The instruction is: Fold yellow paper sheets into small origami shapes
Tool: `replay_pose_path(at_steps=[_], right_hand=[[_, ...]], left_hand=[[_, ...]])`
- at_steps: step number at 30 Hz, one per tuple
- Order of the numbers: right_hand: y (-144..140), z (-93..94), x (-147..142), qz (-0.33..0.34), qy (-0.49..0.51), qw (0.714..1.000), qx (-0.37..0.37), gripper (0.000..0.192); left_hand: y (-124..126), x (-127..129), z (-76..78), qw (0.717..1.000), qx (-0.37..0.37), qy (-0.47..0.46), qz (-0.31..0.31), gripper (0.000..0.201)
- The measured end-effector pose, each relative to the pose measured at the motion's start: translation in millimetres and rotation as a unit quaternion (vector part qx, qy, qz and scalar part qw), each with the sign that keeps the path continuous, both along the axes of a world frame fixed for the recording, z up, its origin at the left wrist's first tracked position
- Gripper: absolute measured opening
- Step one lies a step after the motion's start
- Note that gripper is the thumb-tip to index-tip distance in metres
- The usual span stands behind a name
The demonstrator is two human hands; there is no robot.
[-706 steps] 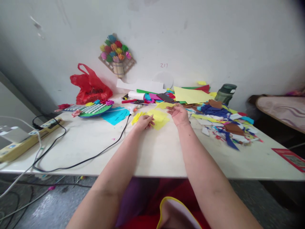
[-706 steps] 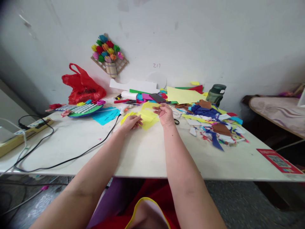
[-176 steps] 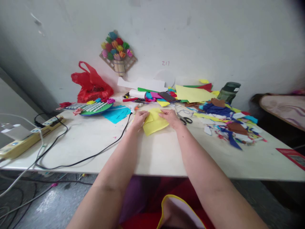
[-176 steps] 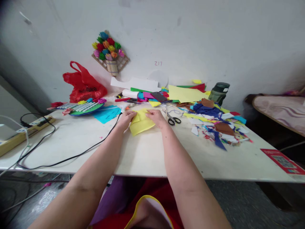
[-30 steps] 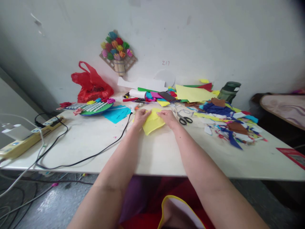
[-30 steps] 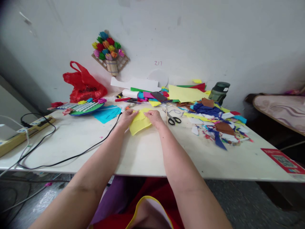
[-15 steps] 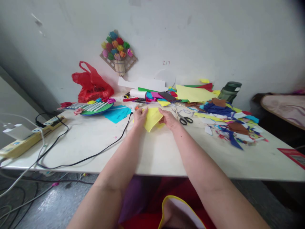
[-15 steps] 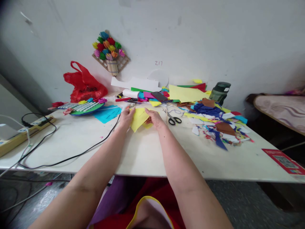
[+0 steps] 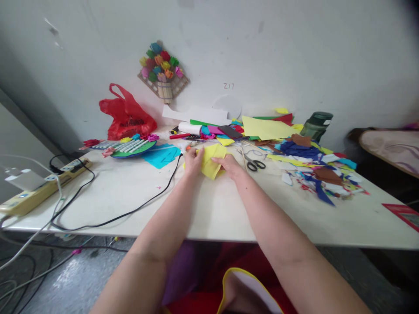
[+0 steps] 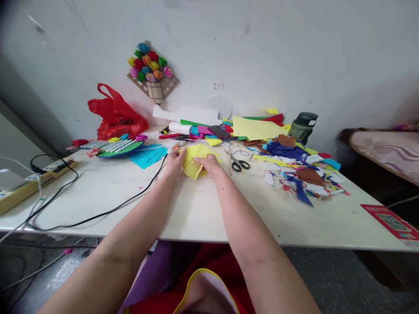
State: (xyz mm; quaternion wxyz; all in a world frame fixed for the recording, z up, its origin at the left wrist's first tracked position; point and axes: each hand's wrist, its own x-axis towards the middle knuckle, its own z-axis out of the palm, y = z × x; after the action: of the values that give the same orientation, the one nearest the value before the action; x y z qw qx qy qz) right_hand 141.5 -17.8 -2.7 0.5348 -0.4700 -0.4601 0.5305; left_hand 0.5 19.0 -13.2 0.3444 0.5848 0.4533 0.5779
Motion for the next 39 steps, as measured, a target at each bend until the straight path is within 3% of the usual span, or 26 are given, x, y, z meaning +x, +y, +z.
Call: replay_pose_path(at_steps=[6, 9, 15, 21, 26, 29, 33, 39], right_hand=[[0.9, 1.6, 11.6, 0.020, 0.007, 1.000, 0.014, 0.025], [-0.1, 1.2, 15.1, 0.048, 0.004, 0.999, 0.017, 0.024], [-3.3, 2.6, 14.7, 0.092, -0.015, 0.995, 0.016, 0.027], [-4.6, 5.9, 13.1, 0.117, -0.033, 0.993, 0.004, 0.032], [-6.1, 4.9, 5.5, 0.111, -0.035, 0.993, 0.024, 0.033], [-4.6, 3.6, 1.0, 0.066, -0.041, 0.997, 0.023, 0.032], [-1.8, 2.2, 0.1, 0.022, -0.049, 0.999, -0.004, 0.027], [-1.2, 0.7, 2.4, 0.039, -0.048, 0.998, -0.006, 0.025]], left_hand=[[-3.2, -6.0, 3.5, 0.995, -0.017, -0.053, -0.078, 0.033], [-9.5, -8.2, 9.5, 0.996, -0.019, -0.025, -0.088, 0.035], [-18.9, -5.5, 16.8, 0.996, -0.010, 0.074, -0.053, 0.035], [-9.6, -1.2, 11.9, 0.995, 0.023, 0.098, 0.010, 0.033], [-4.6, 1.2, 8.9, 0.991, 0.038, 0.117, 0.045, 0.033], [-4.7, 2.3, 8.0, 0.991, 0.044, 0.118, 0.050, 0.032], [-8.2, 1.8, 8.1, 0.993, 0.025, 0.115, 0.008, 0.032], [-13.1, -3.4, 10.9, 0.992, 0.028, 0.116, -0.048, 0.035]])
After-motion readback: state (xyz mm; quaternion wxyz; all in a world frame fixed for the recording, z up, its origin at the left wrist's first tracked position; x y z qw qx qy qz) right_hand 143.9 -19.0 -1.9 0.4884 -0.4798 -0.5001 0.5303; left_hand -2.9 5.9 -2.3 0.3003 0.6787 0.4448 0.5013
